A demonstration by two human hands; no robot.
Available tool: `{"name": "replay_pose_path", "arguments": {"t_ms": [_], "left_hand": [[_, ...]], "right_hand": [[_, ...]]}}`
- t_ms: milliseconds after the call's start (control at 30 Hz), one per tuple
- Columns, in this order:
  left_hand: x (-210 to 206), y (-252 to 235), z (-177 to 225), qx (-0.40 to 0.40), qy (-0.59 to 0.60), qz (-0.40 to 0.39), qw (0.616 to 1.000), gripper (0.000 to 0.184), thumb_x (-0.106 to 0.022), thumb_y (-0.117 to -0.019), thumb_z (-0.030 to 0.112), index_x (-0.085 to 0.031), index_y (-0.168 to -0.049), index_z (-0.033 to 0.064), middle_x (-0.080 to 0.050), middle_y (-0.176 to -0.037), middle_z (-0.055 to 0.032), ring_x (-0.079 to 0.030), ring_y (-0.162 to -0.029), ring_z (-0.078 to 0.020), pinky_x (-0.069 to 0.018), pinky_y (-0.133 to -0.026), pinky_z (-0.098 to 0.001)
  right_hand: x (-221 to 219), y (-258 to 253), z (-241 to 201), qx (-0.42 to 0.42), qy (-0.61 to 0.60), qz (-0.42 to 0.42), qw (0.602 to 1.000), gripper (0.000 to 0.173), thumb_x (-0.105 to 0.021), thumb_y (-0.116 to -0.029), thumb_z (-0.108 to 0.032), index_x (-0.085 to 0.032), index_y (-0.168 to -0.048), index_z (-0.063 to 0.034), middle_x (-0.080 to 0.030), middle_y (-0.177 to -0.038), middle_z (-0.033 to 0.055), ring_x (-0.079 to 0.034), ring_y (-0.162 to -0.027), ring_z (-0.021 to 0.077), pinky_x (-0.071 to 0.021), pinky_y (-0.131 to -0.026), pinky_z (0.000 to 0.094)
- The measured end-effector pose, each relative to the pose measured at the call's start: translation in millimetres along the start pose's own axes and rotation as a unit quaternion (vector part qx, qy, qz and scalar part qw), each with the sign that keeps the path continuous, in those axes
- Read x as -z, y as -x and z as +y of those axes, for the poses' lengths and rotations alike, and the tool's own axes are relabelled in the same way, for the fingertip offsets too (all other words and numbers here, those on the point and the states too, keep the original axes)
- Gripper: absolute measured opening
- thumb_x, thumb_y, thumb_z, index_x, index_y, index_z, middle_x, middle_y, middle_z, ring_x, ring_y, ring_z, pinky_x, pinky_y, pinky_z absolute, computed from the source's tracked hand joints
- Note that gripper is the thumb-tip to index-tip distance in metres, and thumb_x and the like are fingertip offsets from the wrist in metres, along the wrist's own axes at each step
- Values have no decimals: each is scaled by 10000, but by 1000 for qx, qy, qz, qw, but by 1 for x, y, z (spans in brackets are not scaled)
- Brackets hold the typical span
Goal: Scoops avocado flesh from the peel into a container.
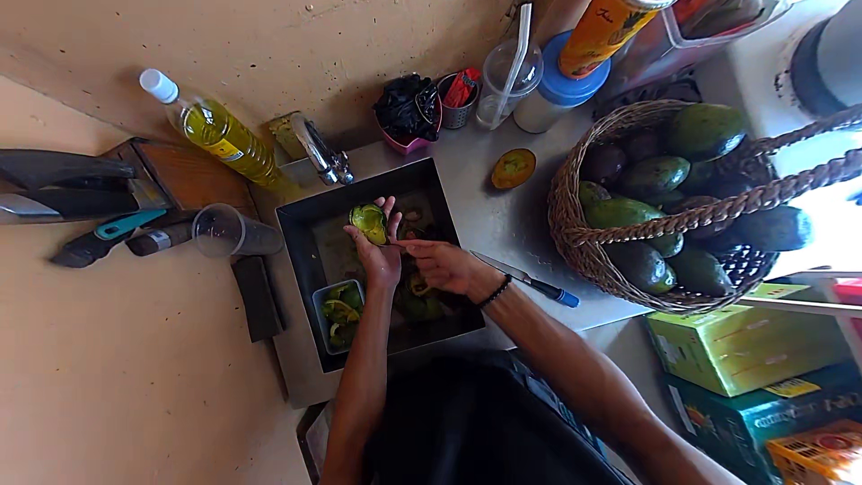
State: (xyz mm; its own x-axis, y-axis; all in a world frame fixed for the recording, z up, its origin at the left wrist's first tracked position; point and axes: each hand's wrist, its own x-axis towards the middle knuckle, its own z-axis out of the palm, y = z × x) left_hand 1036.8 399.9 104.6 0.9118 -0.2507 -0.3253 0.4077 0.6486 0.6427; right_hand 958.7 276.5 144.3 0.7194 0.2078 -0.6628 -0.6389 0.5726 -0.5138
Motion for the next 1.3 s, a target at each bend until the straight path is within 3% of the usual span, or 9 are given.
{"name": "replay_pose_path", "arguments": {"t_ms": [100,267,400,633,767,867,967,1133,1300], "left_hand": [[23,4,12,24,-41,-126,991,637,-83,-1037,508,-443,-1483,231,-375,-1633,-15,-372,-1491,-225,-383,-1154,-464],[3,3,15,82,-55,53,994,625,-83,-1041,569,-573,-1160,199,-642,-1371,-82,-604,-1276,-284,-513,-997,-496],[-22,-13,2,20,40,204,978,571,-191,-1096,474,-559,-1205,52,-692,-1125,-163,-678,-1083,-302,-534,-949,-484],[-12,-13,-3,38,116,164,979,542,-165,-1079,525,-550,-986,154,-698,-895,-36,-713,-861,-156,-593,-767,-306],[8,-7,-9,61,182,81,978,529,-219,-1070,535,-625,-1013,200,-717,-1042,-6,-701,-1037,-147,-576,-917,-327],[34,0,-24,58,138,87,985,527,-233,-1076,537,-619,-1228,212,-661,-1283,-18,-627,-1203,-194,-518,-1020,-403],[65,29,-50,101,-100,201,969,634,-168,-1100,539,-345,-1550,129,-421,-1553,-115,-441,-1393,-259,-398,-1133,-483],[103,95,-58,156,-337,184,910,354,-385,-1102,131,-569,-1305,-95,-626,-1246,-240,-606,-1142,-248,-477,-1027,-391],[117,117,-55,67,-398,135,905,440,-395,-1102,192,-476,-1416,-105,-588,-1337,-284,-588,-1247,-291,-475,-1066,-428]], "right_hand": [[19,5,-34,71,191,41,978,230,-558,-1056,-151,-713,-1196,-56,-392,-581,-81,-246,-418,-7,-215,-380,161],[17,7,-52,208,564,113,791,220,-621,-1029,-206,-794,-1155,-153,-771,-966,95,-710,-833,252,-550,-765,531],[-14,3,4,306,623,215,688,265,-575,-1022,-198,-777,-1194,-190,-720,-767,120,-691,-666,337,-536,-575,568],[-2,-14,24,221,395,140,881,240,-601,-1051,-192,-750,-1224,-119,-708,-805,49,-566,-586,115,-489,-564,314],[14,-26,18,169,305,74,934,245,-602,-1055,-199,-736,-1245,-122,-676,-806,11,-470,-549,49,-414,-517,220],[17,-27,18,238,463,81,850,241,-626,-1042,-220,-761,-1236,-172,-751,-867,25,-604,-621,94,-522,-629,334],[11,-21,28,271,521,49,808,262,-616,-1042,-220,-747,-1267,-189,-783,-1036,15,-712,-795,102,-593,-756,373],[-18,-26,75,413,662,43,624,320,-561,-1019,-165,-745,-1281,-161,-754,-842,111,-713,-689,267,-575,-626,465],[-24,-64,140,455,758,41,466,403,-635,-930,-21,-721,-1302,-151,-734,-874,148,-717,-764,344,-547,-542,443]]}}
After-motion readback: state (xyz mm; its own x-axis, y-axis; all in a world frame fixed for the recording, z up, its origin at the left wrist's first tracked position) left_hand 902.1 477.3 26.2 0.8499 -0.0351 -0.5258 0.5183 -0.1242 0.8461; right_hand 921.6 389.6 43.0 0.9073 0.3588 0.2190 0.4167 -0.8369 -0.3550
